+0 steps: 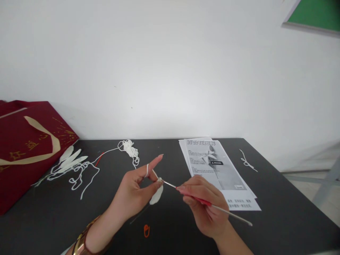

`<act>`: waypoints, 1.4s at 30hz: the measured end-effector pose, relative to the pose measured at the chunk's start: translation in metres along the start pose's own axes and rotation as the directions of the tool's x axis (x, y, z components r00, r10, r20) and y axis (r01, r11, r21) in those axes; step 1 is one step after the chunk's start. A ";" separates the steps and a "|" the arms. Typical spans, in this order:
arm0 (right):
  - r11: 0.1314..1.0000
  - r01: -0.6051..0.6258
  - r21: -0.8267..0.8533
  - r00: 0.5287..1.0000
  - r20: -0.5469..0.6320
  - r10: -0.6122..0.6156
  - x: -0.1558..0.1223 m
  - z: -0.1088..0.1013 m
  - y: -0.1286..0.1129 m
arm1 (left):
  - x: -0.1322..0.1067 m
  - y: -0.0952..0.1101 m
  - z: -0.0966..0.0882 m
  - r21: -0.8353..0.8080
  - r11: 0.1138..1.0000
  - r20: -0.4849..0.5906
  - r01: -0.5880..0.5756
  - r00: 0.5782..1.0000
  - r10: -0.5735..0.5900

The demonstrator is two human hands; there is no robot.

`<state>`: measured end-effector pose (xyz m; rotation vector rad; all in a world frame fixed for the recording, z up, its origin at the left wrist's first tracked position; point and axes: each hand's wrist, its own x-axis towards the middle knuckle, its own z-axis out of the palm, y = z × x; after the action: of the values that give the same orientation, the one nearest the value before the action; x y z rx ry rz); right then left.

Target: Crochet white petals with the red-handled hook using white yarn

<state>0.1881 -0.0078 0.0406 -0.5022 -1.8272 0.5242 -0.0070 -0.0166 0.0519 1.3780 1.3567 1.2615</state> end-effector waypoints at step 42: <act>0.636 -0.417 0.649 0.893 0.162 0.421 -0.003 -0.006 0.013 | -0.002 0.000 -0.014 -0.145 0.831 0.689 0.538 0.657 -0.305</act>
<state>0.1961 0.0017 0.0323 -0.4139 -1.3606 1.4472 -0.0209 -0.0204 0.0544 1.0083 0.8418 0.5617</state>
